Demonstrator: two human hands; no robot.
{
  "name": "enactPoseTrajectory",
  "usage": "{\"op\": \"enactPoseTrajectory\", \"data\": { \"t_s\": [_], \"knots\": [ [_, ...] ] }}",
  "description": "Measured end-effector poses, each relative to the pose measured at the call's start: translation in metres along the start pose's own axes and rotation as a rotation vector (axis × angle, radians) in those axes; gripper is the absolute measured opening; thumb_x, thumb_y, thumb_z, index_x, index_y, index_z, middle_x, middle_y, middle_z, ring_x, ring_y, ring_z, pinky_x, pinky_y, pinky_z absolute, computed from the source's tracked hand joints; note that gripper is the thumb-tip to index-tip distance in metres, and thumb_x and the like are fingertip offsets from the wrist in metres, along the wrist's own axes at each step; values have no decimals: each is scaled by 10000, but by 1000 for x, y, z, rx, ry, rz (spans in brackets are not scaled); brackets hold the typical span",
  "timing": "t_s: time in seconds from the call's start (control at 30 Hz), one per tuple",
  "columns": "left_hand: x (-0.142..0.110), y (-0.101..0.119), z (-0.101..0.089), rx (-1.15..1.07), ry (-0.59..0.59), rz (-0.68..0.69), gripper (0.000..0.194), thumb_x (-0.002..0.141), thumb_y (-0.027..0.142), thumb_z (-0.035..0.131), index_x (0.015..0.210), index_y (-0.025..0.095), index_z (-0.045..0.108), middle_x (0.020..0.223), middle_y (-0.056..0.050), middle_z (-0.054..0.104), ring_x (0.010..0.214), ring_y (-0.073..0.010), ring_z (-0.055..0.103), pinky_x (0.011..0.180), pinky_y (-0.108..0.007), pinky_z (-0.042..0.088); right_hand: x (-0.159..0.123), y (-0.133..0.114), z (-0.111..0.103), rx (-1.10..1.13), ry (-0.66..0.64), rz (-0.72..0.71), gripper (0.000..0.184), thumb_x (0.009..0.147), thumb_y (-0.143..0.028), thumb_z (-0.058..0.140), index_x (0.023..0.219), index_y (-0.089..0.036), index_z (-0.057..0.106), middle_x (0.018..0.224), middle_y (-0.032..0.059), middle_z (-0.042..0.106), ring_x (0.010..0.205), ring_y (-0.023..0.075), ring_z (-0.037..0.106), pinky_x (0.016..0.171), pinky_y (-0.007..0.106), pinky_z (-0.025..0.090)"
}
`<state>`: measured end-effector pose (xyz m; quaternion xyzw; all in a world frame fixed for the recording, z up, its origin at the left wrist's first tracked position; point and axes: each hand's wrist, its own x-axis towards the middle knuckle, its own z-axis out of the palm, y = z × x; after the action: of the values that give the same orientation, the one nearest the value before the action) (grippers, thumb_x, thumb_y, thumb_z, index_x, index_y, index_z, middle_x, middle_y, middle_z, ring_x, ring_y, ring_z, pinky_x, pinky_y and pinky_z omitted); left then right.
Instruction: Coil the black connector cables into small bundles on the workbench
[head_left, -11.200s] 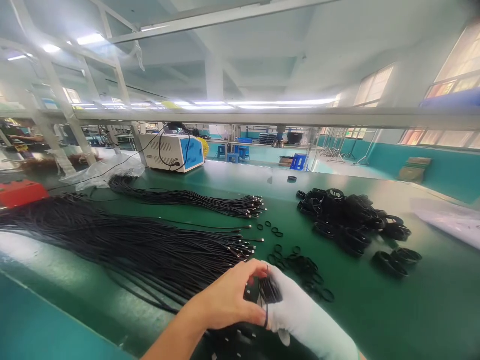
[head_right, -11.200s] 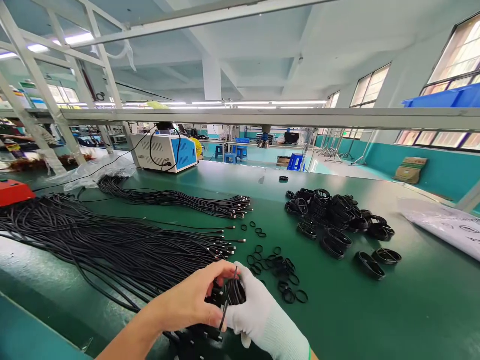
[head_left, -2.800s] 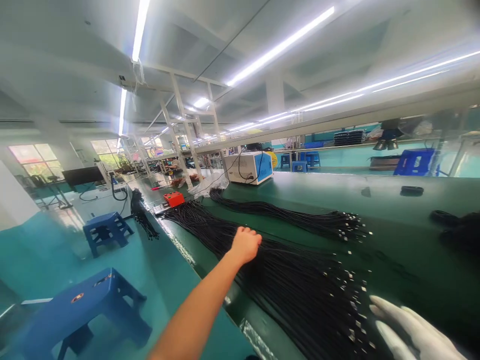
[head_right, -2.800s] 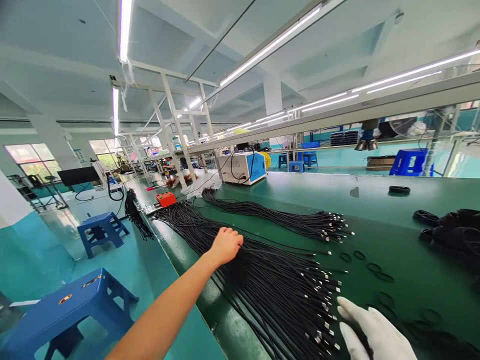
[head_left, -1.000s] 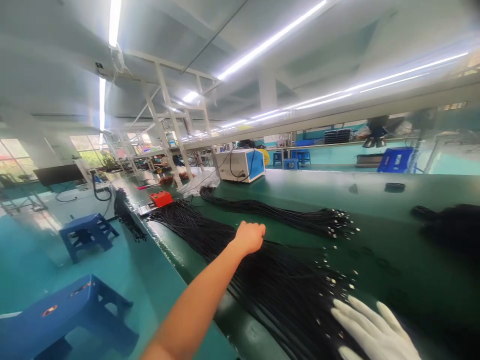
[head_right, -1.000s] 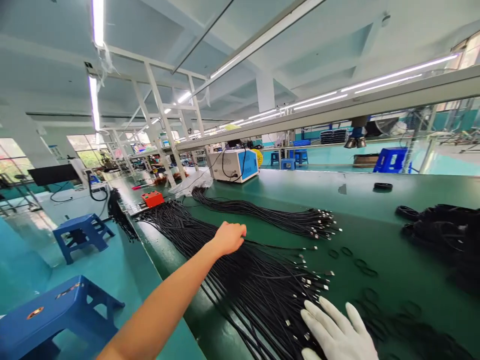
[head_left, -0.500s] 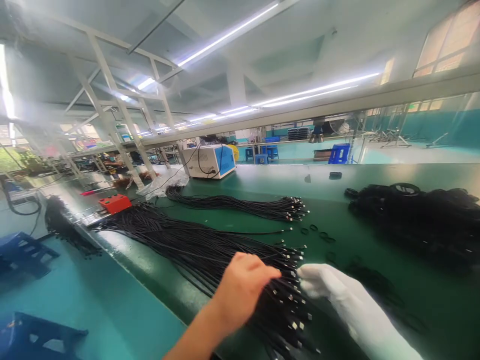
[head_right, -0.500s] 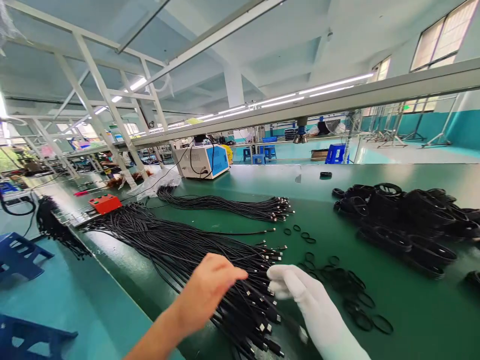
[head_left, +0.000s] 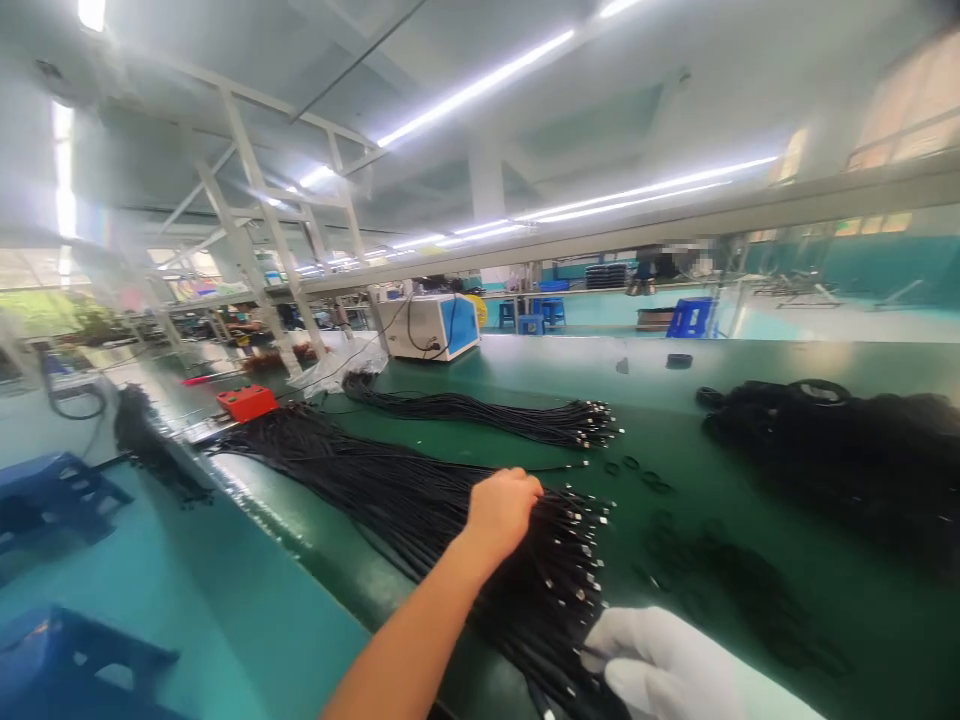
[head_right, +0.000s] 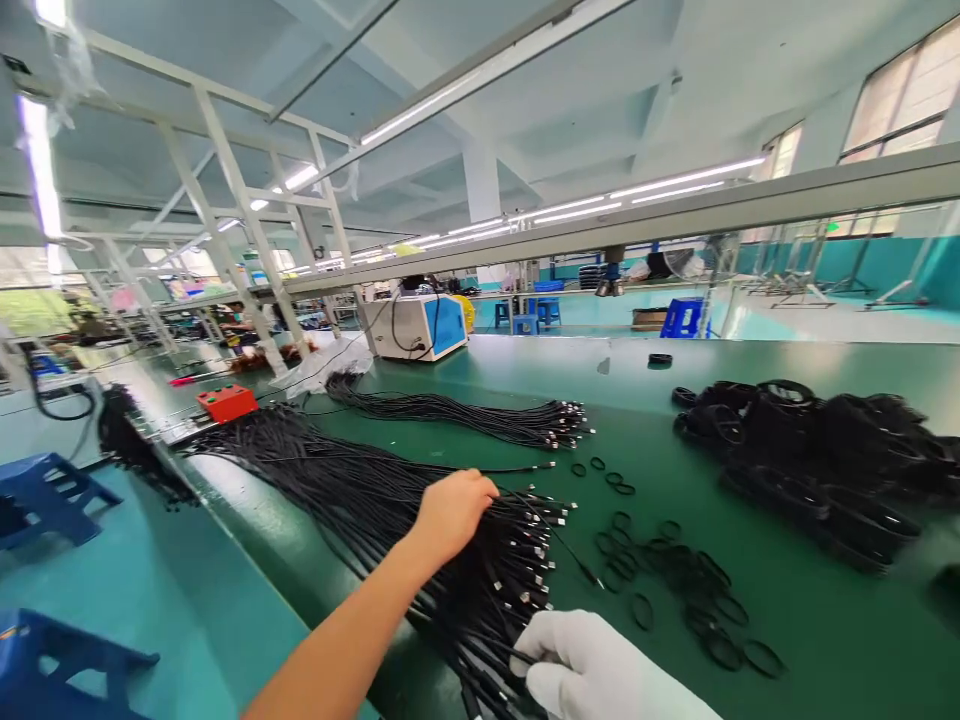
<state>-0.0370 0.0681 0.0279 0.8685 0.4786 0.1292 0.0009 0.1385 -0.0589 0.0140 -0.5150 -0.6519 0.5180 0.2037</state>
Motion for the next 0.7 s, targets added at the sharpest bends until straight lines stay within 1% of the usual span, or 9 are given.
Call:
{"op": "enactPoseTrajectory", "data": {
  "t_s": [0.13, 0.27, 0.33, 0.4, 0.43, 0.5, 0.57, 0.63, 0.7],
  "knots": [
    [3, -9, -13, -60, 25, 108, 232, 850, 137, 483, 918, 277, 656, 995, 19, 633, 934, -154, 566, 811, -282, 422, 2, 0, -8, 105, -59, 52, 307, 724, -169, 410, 966, -149, 597, 505, -37, 521, 370, 56, 324, 369, 162, 246],
    [-5, -10, -18, -95, -9, 158, 218, 812, 107, 537, 877, 266, 671, 966, 28, 649, 904, -152, 572, 811, -289, 418, 5, 4, -9, 196, -102, 31, 266, 710, -149, 400, 912, -149, 572, 501, -41, 534, 328, 47, 297, 323, 157, 212],
    [-16, 1, -21, -105, -5, 160, 194, 816, 144, 557, 917, 266, 669, 1000, 21, 654, 947, -177, 556, 835, -319, 407, 5, 5, -12, 250, -102, 1, 241, 688, -131, 419, 878, -151, 565, 509, -44, 535, 341, 42, 310, 330, 145, 225],
    [-32, 20, -27, -174, 24, 137, 211, 874, 224, 503, 1033, 278, 632, 1065, 14, 640, 1010, -186, 528, 870, -336, 389, 6, 4, -16, 302, -44, -23, 203, 673, -117, 440, 837, -149, 556, 500, -50, 524, 345, 35, 305, 333, 136, 226],
    [-39, 30, -30, -227, 23, 121, 229, 903, 258, 456, 1072, 285, 609, 1069, 16, 638, 1006, -177, 529, 866, -327, 391, 6, 4, -18, 339, 2, -34, 166, 674, -119, 453, 810, -147, 544, 489, -52, 515, 338, 30, 294, 329, 134, 213],
    [-51, 50, -37, -313, -26, 76, 240, 928, 271, 396, 1025, 280, 615, 978, 22, 649, 901, -156, 558, 793, -293, 414, 8, 6, -20, 473, 55, -93, 95, 706, -156, 487, 792, -141, 525, 502, -43, 527, 332, 23, 295, 323, 130, 195],
    [-54, 63, -44, -319, -52, 40, 233, 919, 249, 403, 905, 255, 636, 873, 19, 638, 807, -153, 555, 725, -282, 410, 10, 12, -18, 686, -54, -167, 151, 741, -248, 524, 829, -125, 532, 561, -2, 580, 332, 33, 376, 319, 129, 235],
    [-49, 70, -50, -287, -39, 66, 190, 893, 240, 457, 854, 246, 643, 840, 19, 617, 803, -159, 535, 737, -291, 389, 13, 19, -14, 903, -316, -187, 303, 758, -367, 529, 890, -95, 556, 627, 64, 634, 358, 89, 502, 315, 154, 316],
    [-40, 73, -57, -283, -54, 154, 146, 866, 238, 514, 841, 263, 656, 831, 30, 605, 815, -157, 515, 767, -297, 364, 15, 25, -8, 1060, -547, -155, 417, 755, -438, 521, 903, -52, 579, 649, 121, 659, 398, 151, 581, 312, 185, 374]
  ]
}}
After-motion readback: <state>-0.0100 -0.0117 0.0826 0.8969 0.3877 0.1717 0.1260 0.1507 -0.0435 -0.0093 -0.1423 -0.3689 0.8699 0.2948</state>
